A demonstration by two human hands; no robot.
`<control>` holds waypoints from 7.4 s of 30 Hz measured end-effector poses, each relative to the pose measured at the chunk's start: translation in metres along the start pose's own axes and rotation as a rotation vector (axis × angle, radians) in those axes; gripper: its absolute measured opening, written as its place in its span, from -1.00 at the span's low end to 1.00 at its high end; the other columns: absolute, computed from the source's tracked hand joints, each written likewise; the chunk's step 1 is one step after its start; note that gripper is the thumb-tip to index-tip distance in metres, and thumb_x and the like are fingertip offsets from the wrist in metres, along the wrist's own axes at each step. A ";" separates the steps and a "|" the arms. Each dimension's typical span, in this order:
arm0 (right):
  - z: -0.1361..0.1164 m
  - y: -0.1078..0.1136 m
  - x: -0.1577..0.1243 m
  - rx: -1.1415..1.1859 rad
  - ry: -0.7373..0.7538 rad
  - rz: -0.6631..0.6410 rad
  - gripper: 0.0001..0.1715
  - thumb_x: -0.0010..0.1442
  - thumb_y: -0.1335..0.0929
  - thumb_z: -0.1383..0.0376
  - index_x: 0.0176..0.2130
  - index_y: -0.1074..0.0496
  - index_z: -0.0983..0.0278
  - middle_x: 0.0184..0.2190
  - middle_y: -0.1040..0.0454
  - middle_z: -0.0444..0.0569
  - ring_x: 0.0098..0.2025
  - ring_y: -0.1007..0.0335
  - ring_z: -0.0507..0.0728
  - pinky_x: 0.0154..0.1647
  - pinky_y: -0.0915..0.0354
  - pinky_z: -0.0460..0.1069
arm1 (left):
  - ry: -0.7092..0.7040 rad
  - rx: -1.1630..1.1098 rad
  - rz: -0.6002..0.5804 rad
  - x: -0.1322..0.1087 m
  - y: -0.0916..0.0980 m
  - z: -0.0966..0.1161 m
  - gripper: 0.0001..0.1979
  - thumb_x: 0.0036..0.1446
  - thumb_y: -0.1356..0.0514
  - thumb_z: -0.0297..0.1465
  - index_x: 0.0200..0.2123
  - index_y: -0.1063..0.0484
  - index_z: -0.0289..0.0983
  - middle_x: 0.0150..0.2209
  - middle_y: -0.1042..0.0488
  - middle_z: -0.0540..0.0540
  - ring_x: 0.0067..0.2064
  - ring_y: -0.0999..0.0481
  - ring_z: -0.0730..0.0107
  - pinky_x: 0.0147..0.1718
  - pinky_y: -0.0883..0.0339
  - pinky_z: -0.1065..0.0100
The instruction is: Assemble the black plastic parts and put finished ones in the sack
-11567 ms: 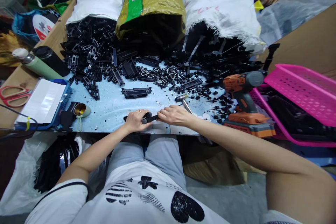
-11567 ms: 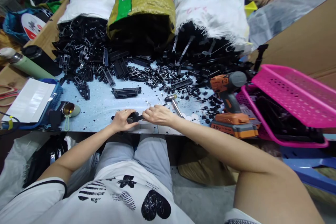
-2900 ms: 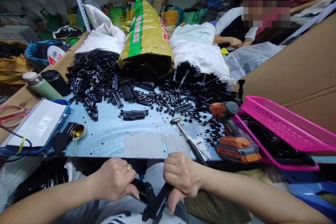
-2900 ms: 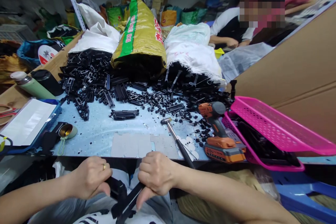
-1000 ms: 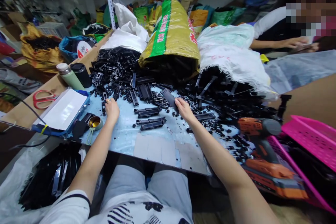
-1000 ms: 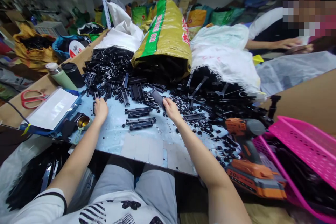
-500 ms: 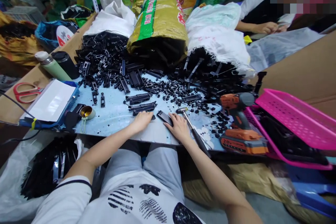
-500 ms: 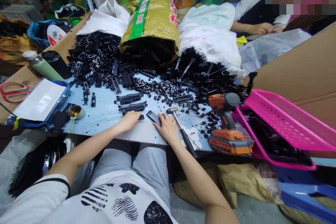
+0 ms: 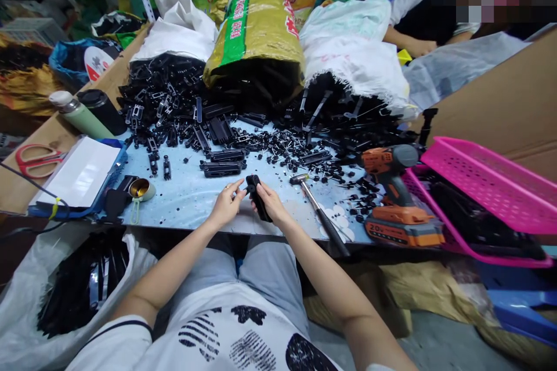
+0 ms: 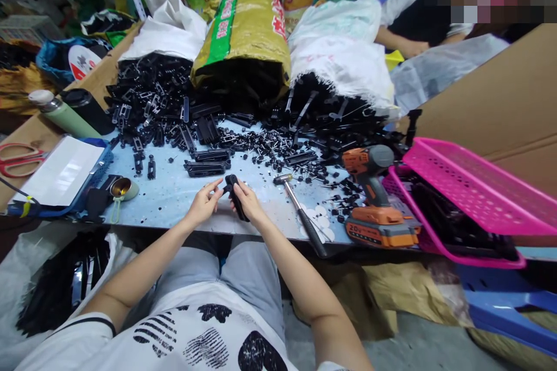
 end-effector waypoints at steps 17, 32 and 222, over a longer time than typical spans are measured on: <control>-0.044 -0.025 -0.046 -0.368 0.450 0.099 -0.32 0.26 -0.20 0.04 0.28 -0.06 0.20 -0.12 -0.39 0.06 -0.52 -0.27 -0.02 -0.39 -0.36 -0.03 | -0.227 0.156 0.440 -0.033 0.010 0.063 -0.61 0.30 0.12 -0.32 0.09 -0.31 -0.27 -0.18 -0.35 -0.19 -0.16 -0.40 0.34 -0.11 -0.31 0.29; -0.148 0.204 0.153 -1.357 0.293 0.599 -0.52 0.31 -0.16 0.26 0.03 -0.26 0.63 -0.03 -0.27 0.40 0.06 -0.11 0.22 -0.03 -0.12 0.08 | -0.319 0.793 -0.547 -0.016 -0.057 0.022 -0.48 0.10 0.03 -0.64 0.09 -0.28 -0.13 -0.02 -0.39 -0.15 0.12 -0.27 0.19 0.18 0.15 -0.11; 0.011 0.028 -0.045 -1.385 0.659 -0.386 -0.44 0.28 -0.17 0.01 0.10 -0.27 0.31 -0.29 -0.39 0.06 -0.28 -0.32 0.11 -0.31 -0.25 -0.05 | -0.262 0.763 -0.287 -0.027 -0.067 -0.002 -0.33 0.07 -0.18 -0.13 0.14 -0.09 -0.39 -0.22 -0.45 -0.24 -0.11 -0.39 0.05 -0.17 -0.16 0.17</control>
Point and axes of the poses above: each hand's wrist, its own x-axis towards the middle knuckle, its own y-axis out of the back of the hand, z = x × y, the point moved 9 cm from there along x, towards the middle knuckle
